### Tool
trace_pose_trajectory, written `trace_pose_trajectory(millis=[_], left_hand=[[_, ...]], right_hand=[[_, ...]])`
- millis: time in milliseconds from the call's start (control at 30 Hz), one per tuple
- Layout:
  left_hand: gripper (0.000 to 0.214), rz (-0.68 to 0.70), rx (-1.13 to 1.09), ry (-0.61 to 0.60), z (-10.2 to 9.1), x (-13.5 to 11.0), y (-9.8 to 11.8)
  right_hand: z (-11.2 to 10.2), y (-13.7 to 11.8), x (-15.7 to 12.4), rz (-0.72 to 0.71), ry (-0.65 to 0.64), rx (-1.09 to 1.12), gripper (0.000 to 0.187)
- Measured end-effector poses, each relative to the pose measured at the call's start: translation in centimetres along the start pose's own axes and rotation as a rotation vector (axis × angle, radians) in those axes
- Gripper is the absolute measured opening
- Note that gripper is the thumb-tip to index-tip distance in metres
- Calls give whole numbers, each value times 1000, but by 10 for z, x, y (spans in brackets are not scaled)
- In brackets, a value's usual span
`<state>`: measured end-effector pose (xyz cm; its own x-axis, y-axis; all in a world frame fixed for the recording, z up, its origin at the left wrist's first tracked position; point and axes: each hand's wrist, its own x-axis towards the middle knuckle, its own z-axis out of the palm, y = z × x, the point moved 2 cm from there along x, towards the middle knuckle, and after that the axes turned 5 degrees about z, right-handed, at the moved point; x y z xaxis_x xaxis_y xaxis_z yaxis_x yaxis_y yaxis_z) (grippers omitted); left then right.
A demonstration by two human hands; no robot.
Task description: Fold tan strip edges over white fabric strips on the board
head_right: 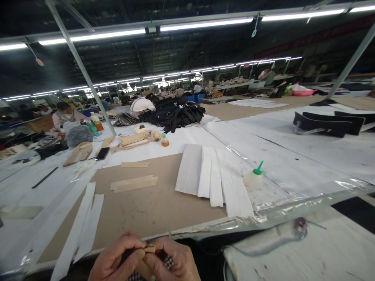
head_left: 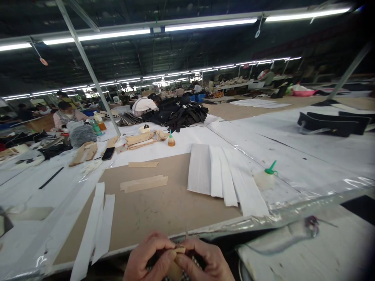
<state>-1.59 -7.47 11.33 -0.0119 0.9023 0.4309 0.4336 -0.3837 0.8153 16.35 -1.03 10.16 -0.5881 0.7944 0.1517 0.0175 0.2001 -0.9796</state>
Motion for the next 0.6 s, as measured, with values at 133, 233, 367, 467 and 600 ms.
trace_pose_trajectory(millis=[133, 233, 367, 467, 600], left_hand=[[8, 109, 94, -83, -7, 5, 13], [8, 149, 149, -108, -12, 3, 17], [11, 168, 170, -95, -14, 1, 20], [13, 162, 169, -91, -14, 1, 22], [15, 145, 165, -95, -14, 0, 25]], right_hand=[[-3, -17, -3, -141, 77, -35, 13], [-5, -27, -3, -276, 99, -25, 17], [-6, -27, -2, -298, 85, -34, 9], [-8, -23, -2, -365, 69, -63, 17], [-11, -21, -2, -447, 32, -109, 37]])
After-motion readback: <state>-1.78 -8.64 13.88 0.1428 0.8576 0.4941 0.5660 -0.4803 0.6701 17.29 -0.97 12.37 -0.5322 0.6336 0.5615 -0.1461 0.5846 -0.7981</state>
